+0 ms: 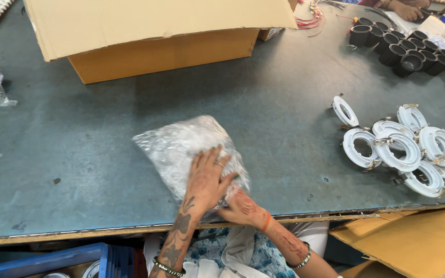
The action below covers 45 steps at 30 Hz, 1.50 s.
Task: The person wraps white round LED light trim rings in bubble wrap one at a time and places the wrapped rings into a cardboard box. They tear sheets of bubble wrap, fold the plastic around each ring, and set finished wrapped rings aside or into the box.
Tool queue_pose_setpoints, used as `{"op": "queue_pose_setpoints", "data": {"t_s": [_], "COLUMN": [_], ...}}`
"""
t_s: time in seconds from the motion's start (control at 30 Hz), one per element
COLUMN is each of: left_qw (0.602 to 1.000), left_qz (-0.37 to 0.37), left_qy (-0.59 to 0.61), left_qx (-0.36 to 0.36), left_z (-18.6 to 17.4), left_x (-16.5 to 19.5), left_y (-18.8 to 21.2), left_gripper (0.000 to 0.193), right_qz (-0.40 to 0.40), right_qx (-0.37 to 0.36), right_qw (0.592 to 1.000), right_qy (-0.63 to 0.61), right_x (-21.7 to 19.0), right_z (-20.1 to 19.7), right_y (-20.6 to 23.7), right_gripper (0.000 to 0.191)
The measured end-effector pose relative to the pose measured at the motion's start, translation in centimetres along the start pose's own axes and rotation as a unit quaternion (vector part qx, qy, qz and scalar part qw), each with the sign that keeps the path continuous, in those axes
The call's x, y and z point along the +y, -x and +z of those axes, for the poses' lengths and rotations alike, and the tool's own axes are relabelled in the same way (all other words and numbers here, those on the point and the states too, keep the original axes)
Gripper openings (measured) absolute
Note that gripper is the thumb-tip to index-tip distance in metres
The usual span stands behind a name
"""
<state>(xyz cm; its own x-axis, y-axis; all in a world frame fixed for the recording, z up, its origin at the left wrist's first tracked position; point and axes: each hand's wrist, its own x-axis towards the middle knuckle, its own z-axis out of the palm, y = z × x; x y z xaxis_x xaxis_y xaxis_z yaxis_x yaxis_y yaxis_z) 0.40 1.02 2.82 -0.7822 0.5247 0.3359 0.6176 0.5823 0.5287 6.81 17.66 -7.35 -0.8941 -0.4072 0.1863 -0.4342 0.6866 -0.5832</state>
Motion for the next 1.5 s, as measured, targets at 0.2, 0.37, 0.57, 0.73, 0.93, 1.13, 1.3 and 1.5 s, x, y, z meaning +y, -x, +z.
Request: {"op": "queue_pose_setpoints", "data": {"t_s": [0.2,0.37,0.57,0.73,0.93,1.13,1.3,1.5], "left_qw": [0.989,0.993,0.998,0.987,0.988,0.96,0.969,0.966], "left_qz": [0.013,0.071,0.068,0.15,0.113,0.058,0.059,-0.077], "left_qy": [0.12,0.098,-0.004,0.052,0.046,0.063,0.11,0.197], "left_qx": [0.089,0.011,0.008,-0.008,-0.097,-0.266,-0.215,-0.15], "left_z": [-2.3,-3.0,-2.7,-0.8,0.4,1.1,1.9,0.6], "left_x": [0.3,3.0,2.8,2.9,4.0,1.7,-1.8,-7.3], "left_y": [0.5,1.7,3.6,3.2,2.1,-0.7,-2.0,-1.3], "left_gripper": [0.078,0.103,0.047,0.029,0.022,0.042,0.047,0.043], "right_qz": [-0.041,0.006,-0.019,-0.039,0.161,0.003,-0.025,-0.059], "right_qx": [0.178,-0.014,-0.066,-0.095,-0.158,-0.108,-0.04,-0.003], "right_qw": [0.981,0.997,0.991,0.995,0.967,0.991,0.993,0.995], "right_qy": [-0.059,0.074,0.116,-0.016,-0.119,-0.081,0.112,0.084], "right_x": [-3.0,-0.6,1.7,5.6,8.5,5.3,-1.2,-5.6], "right_z": [-3.0,-1.3,1.0,4.5,9.6,9.5,5.2,0.8], "right_y": [0.1,-0.1,-1.7,-0.7,-0.9,-1.0,-2.7,-3.9], "right_gripper": [0.02,0.047,0.06,0.059,0.046,0.04,0.034,0.016]}}
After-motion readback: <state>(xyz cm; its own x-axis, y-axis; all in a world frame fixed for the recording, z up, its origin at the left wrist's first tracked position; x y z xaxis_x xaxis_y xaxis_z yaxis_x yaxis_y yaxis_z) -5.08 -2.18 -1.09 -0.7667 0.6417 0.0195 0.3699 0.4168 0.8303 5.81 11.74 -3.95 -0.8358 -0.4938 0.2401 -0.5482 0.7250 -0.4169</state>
